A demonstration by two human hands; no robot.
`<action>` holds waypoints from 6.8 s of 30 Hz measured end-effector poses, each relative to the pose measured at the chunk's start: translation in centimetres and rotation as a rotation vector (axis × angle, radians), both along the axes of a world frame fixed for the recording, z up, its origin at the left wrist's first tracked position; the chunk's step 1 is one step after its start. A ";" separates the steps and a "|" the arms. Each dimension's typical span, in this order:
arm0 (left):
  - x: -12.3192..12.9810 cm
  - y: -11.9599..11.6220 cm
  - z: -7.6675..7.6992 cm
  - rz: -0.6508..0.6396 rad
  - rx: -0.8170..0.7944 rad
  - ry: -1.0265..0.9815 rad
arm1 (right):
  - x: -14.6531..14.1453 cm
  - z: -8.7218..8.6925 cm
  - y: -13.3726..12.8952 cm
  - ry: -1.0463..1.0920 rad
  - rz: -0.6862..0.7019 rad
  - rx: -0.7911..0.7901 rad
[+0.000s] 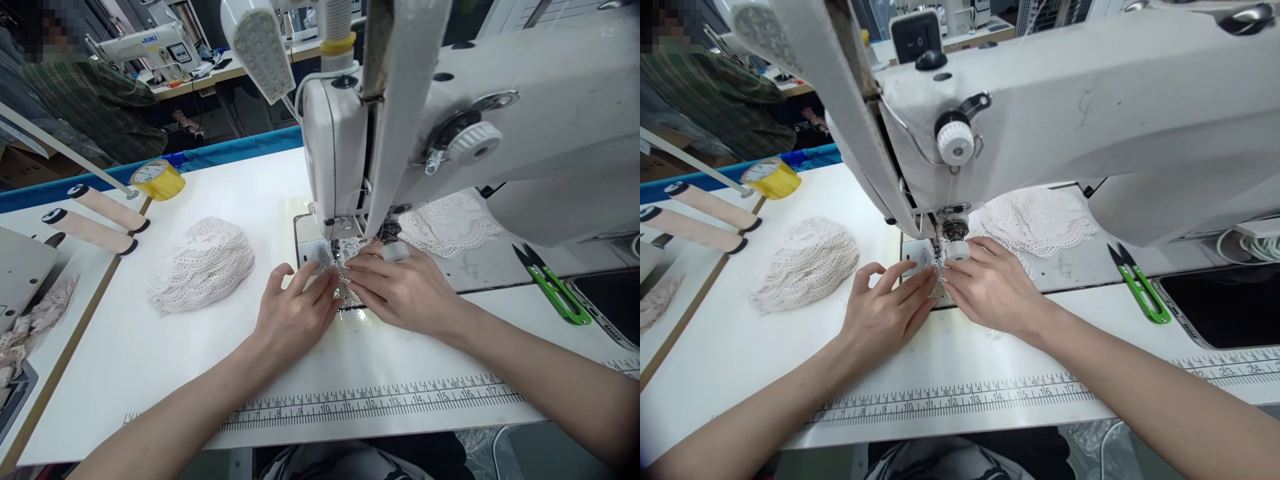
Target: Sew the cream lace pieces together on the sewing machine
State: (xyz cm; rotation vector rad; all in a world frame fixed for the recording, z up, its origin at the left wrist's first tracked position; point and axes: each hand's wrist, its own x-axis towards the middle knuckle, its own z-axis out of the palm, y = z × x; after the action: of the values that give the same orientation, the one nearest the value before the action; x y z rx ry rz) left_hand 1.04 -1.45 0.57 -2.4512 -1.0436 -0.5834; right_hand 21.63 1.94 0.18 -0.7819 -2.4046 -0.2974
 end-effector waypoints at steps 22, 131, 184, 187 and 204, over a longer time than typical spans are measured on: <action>-0.3 0.9 -0.2 0.011 -0.070 -0.052 | 0.1 -0.1 0.2 -0.049 -0.041 0.025; -0.4 2.1 1.3 0.119 -0.557 -0.173 | -1.0 -0.4 0.8 0.132 -0.134 0.013; 0.0 1.2 -0.2 -0.009 -0.100 -0.018 | -0.5 -0.5 -0.3 -0.068 -0.075 0.062; 0.0 0.5 0.1 -0.036 -0.082 -0.015 | -0.4 -0.4 -0.4 -0.046 -0.061 0.047; -0.1 0.5 -0.3 0.001 -0.091 -0.061 | -0.7 -0.3 -0.4 -0.075 -0.100 0.044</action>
State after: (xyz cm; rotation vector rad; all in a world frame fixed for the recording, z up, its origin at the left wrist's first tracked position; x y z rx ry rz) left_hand 0.99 -1.00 0.30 -2.5252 -1.1178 -0.6277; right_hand 20.94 1.53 -0.14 -0.8868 -2.4237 -0.4252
